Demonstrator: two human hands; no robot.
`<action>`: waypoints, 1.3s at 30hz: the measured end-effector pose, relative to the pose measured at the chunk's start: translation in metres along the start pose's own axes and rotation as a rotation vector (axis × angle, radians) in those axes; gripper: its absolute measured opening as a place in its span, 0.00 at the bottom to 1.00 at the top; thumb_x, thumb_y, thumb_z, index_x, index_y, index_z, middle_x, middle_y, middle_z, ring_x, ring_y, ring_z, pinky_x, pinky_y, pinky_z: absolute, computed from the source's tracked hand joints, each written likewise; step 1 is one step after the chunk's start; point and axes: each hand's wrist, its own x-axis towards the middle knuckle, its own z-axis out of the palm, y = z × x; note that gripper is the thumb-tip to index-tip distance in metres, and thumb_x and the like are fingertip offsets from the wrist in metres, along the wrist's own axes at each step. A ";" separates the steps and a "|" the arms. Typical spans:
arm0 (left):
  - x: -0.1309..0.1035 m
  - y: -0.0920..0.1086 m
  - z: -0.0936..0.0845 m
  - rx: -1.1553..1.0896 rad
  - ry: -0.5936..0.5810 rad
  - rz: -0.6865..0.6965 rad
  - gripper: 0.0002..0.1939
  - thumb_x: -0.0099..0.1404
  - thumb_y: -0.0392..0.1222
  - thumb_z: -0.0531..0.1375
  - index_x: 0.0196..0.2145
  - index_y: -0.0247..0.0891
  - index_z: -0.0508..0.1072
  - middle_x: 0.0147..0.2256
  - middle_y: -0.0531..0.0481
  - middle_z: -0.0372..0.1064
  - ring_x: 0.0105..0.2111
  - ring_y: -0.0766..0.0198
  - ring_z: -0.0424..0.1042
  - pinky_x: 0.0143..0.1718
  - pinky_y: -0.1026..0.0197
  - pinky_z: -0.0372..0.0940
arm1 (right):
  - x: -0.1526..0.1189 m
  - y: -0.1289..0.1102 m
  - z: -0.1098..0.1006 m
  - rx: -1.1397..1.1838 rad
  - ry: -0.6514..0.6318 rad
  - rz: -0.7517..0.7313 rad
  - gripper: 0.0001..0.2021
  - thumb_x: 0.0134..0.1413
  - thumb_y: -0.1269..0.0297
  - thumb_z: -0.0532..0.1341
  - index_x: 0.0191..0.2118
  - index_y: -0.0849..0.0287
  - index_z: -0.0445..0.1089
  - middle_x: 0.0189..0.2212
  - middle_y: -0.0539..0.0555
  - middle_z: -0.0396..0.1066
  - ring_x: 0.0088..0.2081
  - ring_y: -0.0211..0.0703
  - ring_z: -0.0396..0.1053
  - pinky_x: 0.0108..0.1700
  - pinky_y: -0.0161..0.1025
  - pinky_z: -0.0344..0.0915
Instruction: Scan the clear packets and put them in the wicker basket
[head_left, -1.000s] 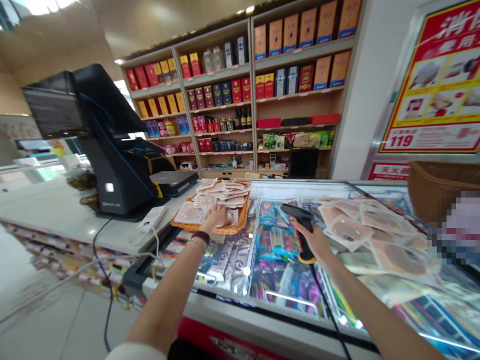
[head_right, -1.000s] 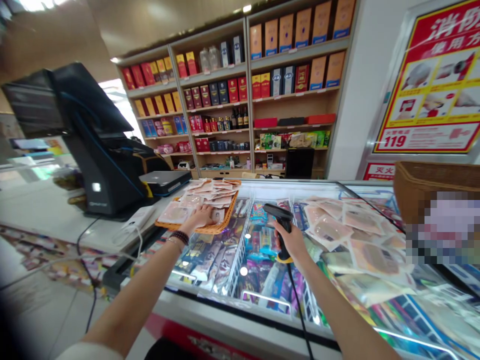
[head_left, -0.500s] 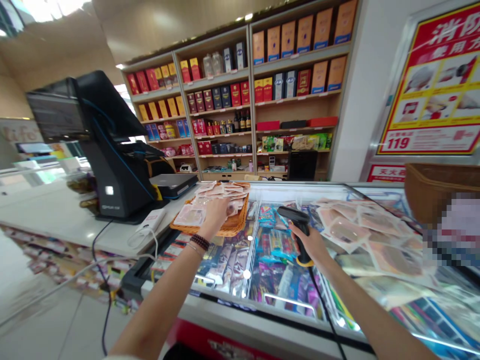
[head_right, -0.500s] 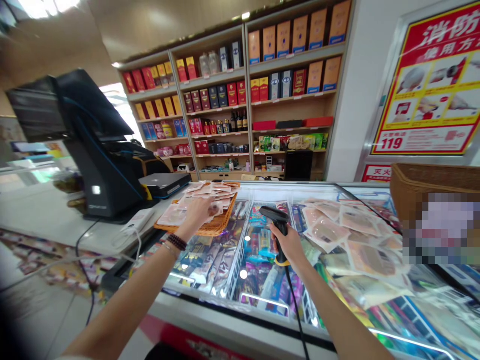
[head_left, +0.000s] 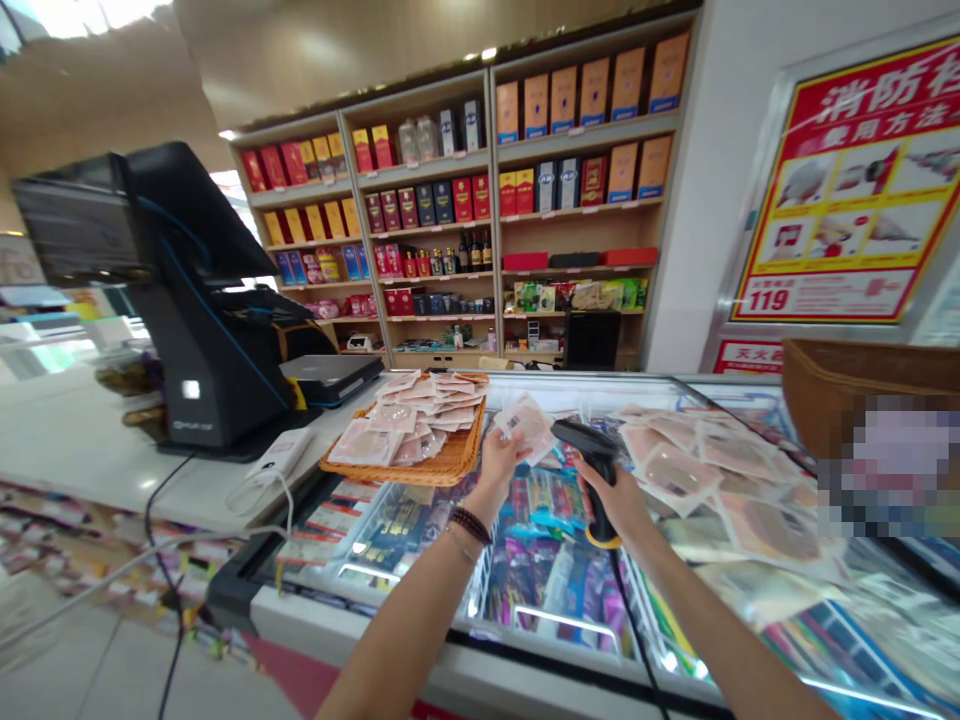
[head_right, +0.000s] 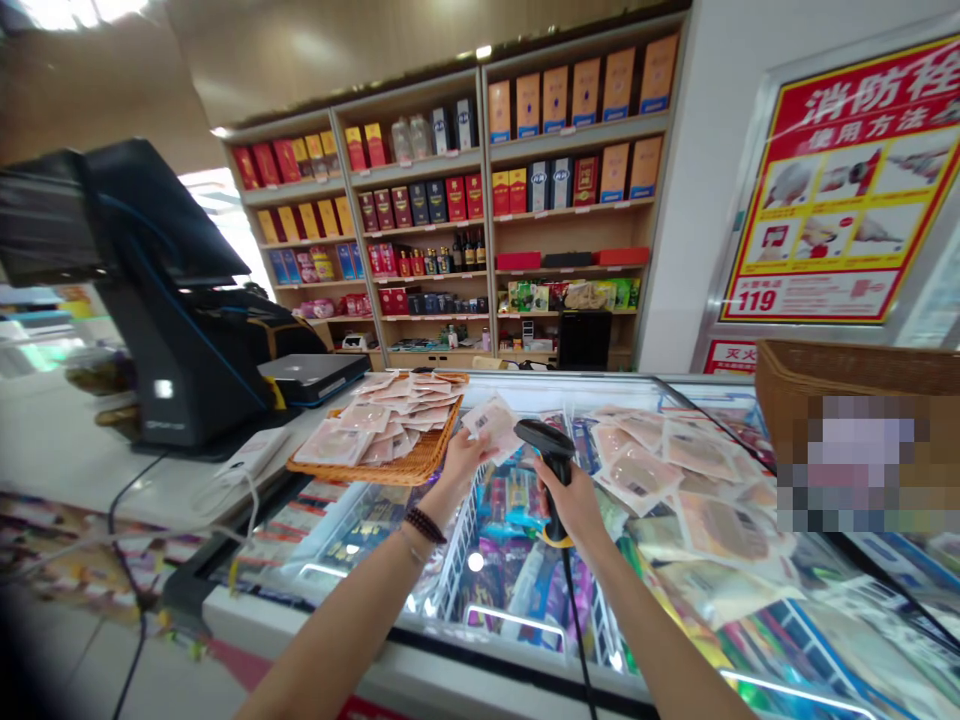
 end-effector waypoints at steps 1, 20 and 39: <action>0.000 -0.011 0.001 -0.030 -0.004 -0.021 0.27 0.54 0.47 0.76 0.48 0.33 0.77 0.44 0.37 0.82 0.40 0.54 0.82 0.45 0.52 0.78 | -0.001 -0.003 0.000 -0.006 -0.006 -0.004 0.26 0.43 0.36 0.71 0.22 0.52 0.64 0.13 0.46 0.63 0.13 0.38 0.60 0.17 0.38 0.59; 0.005 -0.041 -0.013 0.110 0.022 -0.007 0.21 0.56 0.36 0.72 0.48 0.33 0.80 0.41 0.39 0.84 0.39 0.53 0.84 0.45 0.51 0.79 | -0.013 -0.002 0.005 -0.286 -0.048 -0.094 0.21 0.54 0.42 0.66 0.23 0.52 0.66 0.10 0.47 0.63 0.12 0.40 0.59 0.20 0.39 0.58; 0.016 -0.028 0.008 0.239 0.057 -0.120 0.22 0.52 0.45 0.72 0.44 0.36 0.76 0.26 0.52 0.76 0.27 0.60 0.79 0.31 0.61 0.76 | 0.000 -0.021 -0.098 -0.190 0.199 -0.095 0.23 0.46 0.39 0.68 0.23 0.54 0.65 0.13 0.46 0.64 0.12 0.37 0.61 0.16 0.35 0.56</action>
